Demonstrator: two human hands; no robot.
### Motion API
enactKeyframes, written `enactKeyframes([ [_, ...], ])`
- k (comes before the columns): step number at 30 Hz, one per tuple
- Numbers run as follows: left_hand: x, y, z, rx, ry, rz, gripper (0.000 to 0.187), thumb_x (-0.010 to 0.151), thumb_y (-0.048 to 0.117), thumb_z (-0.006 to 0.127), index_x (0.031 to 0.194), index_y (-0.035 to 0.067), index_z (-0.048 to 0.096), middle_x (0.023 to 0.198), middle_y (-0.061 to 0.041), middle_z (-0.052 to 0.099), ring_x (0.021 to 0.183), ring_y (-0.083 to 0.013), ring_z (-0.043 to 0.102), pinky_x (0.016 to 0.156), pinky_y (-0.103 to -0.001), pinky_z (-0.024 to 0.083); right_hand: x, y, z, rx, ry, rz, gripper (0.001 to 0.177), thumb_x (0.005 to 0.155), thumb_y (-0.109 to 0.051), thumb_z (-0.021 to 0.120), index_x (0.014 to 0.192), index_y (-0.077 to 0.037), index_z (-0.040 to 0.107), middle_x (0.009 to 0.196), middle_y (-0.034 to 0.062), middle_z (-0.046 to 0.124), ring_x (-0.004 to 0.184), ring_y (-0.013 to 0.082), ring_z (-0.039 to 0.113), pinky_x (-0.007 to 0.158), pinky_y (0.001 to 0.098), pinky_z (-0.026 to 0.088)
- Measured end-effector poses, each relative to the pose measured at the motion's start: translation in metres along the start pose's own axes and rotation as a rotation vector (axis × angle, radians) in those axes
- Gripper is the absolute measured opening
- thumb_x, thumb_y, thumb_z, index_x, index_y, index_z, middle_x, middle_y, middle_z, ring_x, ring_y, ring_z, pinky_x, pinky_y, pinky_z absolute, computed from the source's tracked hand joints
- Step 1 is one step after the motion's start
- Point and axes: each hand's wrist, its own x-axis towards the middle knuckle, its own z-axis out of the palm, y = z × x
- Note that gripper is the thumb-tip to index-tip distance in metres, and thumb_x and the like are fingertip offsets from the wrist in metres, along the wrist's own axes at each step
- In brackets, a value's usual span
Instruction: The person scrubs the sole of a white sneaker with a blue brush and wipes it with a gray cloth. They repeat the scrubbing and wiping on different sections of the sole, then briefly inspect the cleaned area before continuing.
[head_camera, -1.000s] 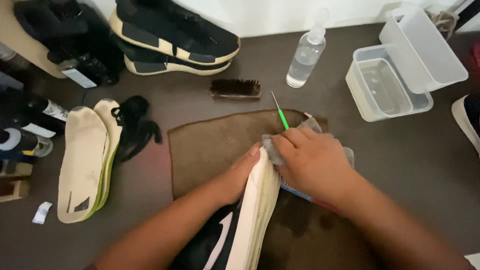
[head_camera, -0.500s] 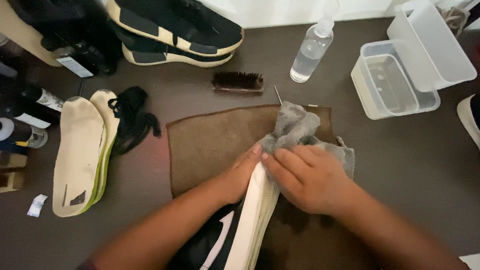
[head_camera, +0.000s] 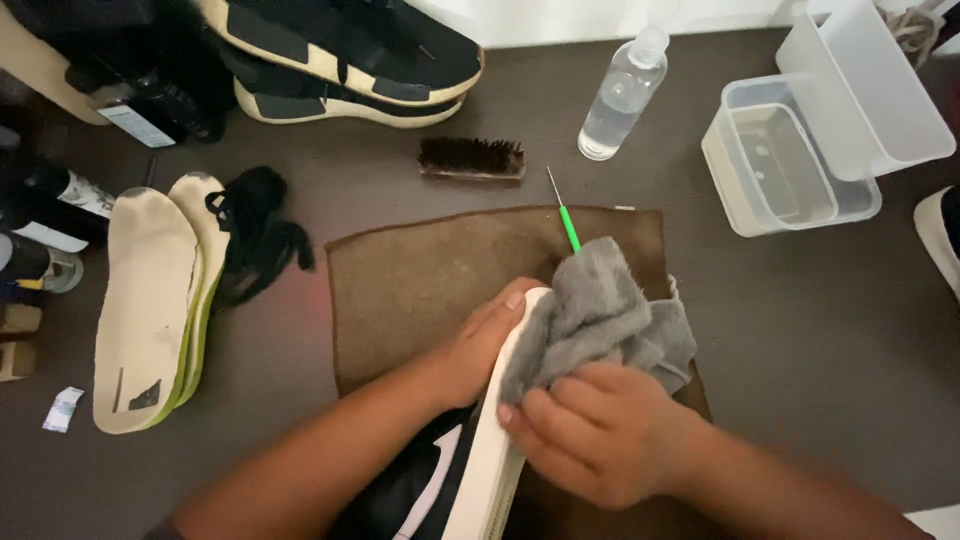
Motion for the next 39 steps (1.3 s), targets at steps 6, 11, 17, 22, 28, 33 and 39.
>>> enactKeyframes([
  [6, -0.002, 0.009, 0.004, 0.004, 0.015, -0.045, 0.049, 0.100, 0.050, 0.029, 0.111, 0.014, 0.058, 0.095, 0.000, 0.058, 0.089, -0.0120, 0.050, 0.085, -0.034, 0.043, 0.003, -0.008, 0.000, 0.095, 0.002, -0.038, 0.017, 0.103, -0.007, 0.056, 0.110, 0.000, 0.070, 0.097, 0.0099, 0.063, 0.068, 0.0174, 0.051, 0.054, 0.0313, 0.036],
  [11, 0.000, 0.008, 0.004, 0.075, 0.050, -0.122, 0.052, 0.097, 0.052, 0.029, 0.115, 0.015, 0.061, 0.100, 0.000, 0.061, 0.093, -0.0124, 0.052, 0.087, -0.032, 0.044, -0.008, -0.015, 0.004, 0.207, 0.060, -0.095, 0.015, 0.106, -0.013, 0.058, 0.111, -0.010, 0.072, 0.103, 0.0038, 0.065, 0.082, 0.0157, 0.061, 0.059, 0.0302, 0.042],
  [17, 0.006, -0.023, -0.007, -0.101, -0.028, 0.060, 0.046, 0.107, 0.045, 0.026, 0.120, 0.012, 0.056, 0.104, -0.001, 0.059, 0.094, -0.0102, 0.051, 0.087, -0.029, 0.044, -0.064, -0.004, 0.024, 0.594, 0.155, 0.273, 0.023, 0.094, -0.031, 0.057, 0.103, -0.011, 0.065, 0.135, 0.0218, 0.056, 0.124, 0.0271, 0.064, 0.119, 0.0792, 0.027],
  [22, 0.007, -0.025, -0.007, -0.184, -0.024, -0.042, 0.051, 0.103, 0.050, 0.030, 0.123, 0.012, 0.056, 0.110, -0.004, 0.061, 0.102, -0.0128, 0.054, 0.095, -0.033, 0.044, -0.102, 0.020, 0.031, 0.558, 0.638, 0.774, 0.049, 0.087, -0.041, 0.055, 0.124, -0.008, 0.053, 0.126, 0.0219, 0.063, 0.117, 0.0324, 0.064, 0.097, 0.0423, 0.056],
  [28, 0.009, -0.033, -0.007, -0.201, -0.026, 0.001, 0.050, 0.104, 0.052, 0.030, 0.121, 0.013, 0.057, 0.107, -0.004, 0.060, 0.098, -0.0129, 0.054, 0.091, -0.033, 0.045, -0.084, 0.046, 0.012, 0.066, 0.797, 0.937, 0.048, 0.087, -0.005, 0.048, 0.132, 0.008, 0.054, 0.125, 0.0208, 0.060, 0.108, 0.0284, 0.059, 0.097, 0.0361, 0.046],
  [33, 0.008, -0.022, -0.008, -0.077, -0.012, 0.011, 0.054, 0.103, 0.051, 0.029, 0.130, 0.012, 0.054, 0.122, -0.003, 0.059, 0.113, -0.0124, 0.053, 0.101, -0.032, 0.042, -0.076, 0.042, 0.023, 0.213, 0.875, 0.929, 0.067, 0.089, -0.045, 0.052, 0.133, 0.005, 0.053, 0.132, 0.0196, 0.057, 0.119, 0.0276, 0.056, 0.104, 0.0354, 0.043],
  [39, 0.009, -0.016, 0.002, -0.297, 0.065, 0.012, 0.042, 0.109, 0.037, 0.035, 0.127, 0.008, 0.059, 0.091, -0.006, 0.054, 0.088, -0.0171, 0.055, 0.087, -0.031, 0.045, -0.045, 0.040, 0.024, 0.288, 0.474, 0.692, 0.044, 0.091, -0.023, 0.064, 0.122, 0.008, 0.060, 0.115, 0.0226, 0.061, 0.101, 0.0392, 0.062, 0.087, 0.0421, 0.046],
])
